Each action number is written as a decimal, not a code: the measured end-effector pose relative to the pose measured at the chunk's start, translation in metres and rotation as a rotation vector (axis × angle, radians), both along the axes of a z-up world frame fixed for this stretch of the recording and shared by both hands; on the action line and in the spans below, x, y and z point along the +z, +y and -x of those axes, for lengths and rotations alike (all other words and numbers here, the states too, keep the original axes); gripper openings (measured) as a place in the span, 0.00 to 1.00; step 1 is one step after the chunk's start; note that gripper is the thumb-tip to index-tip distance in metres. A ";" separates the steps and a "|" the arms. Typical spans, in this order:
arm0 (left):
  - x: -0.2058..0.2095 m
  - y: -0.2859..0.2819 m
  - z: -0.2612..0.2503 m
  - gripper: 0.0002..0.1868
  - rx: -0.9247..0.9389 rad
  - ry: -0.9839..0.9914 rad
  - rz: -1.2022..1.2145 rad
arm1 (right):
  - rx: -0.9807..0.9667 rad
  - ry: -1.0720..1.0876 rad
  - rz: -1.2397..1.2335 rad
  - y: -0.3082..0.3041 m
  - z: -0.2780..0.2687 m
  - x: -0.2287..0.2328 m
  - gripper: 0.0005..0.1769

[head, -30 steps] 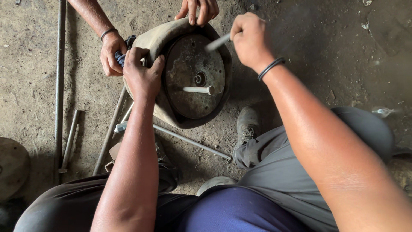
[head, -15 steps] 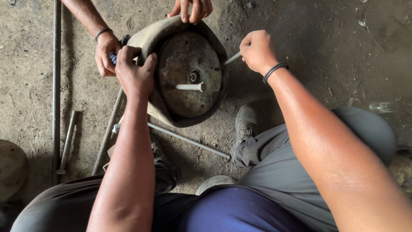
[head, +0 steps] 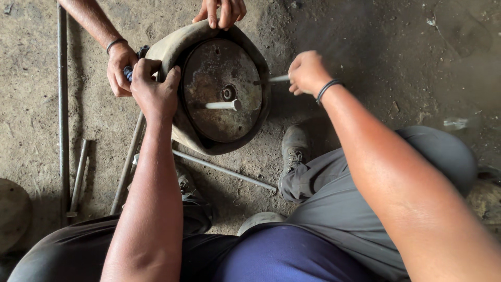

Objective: The person uses a hammer and a metal rod to strike and separate a circular metal component from a larger cylindrical housing. They then wipe the parts with a cloth and manipulate a smaller metal ring on the floor.

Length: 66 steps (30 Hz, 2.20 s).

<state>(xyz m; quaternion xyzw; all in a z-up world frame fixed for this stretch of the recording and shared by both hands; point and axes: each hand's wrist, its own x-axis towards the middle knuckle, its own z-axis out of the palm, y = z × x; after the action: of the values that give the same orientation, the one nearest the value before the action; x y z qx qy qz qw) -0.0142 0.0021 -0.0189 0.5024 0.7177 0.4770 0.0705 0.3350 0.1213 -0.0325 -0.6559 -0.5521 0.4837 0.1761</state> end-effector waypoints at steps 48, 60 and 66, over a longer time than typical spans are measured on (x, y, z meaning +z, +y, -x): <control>0.015 -0.005 -0.015 0.19 0.023 0.049 0.068 | 0.592 -0.735 -0.399 -0.031 0.015 0.030 0.12; 0.020 -0.007 -0.017 0.19 0.014 0.018 0.064 | 0.631 -0.746 -0.324 -0.030 0.018 0.032 0.12; 0.021 -0.006 -0.019 0.19 0.005 0.004 0.087 | 0.558 -0.632 -0.108 -0.017 0.010 0.014 0.15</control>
<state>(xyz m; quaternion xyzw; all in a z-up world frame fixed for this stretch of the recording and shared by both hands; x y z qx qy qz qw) 0.0048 -0.0040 0.0024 0.4980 0.7392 0.4445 0.0897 0.3249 0.1048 -0.0187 -0.5872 -0.7599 0.2582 -0.1055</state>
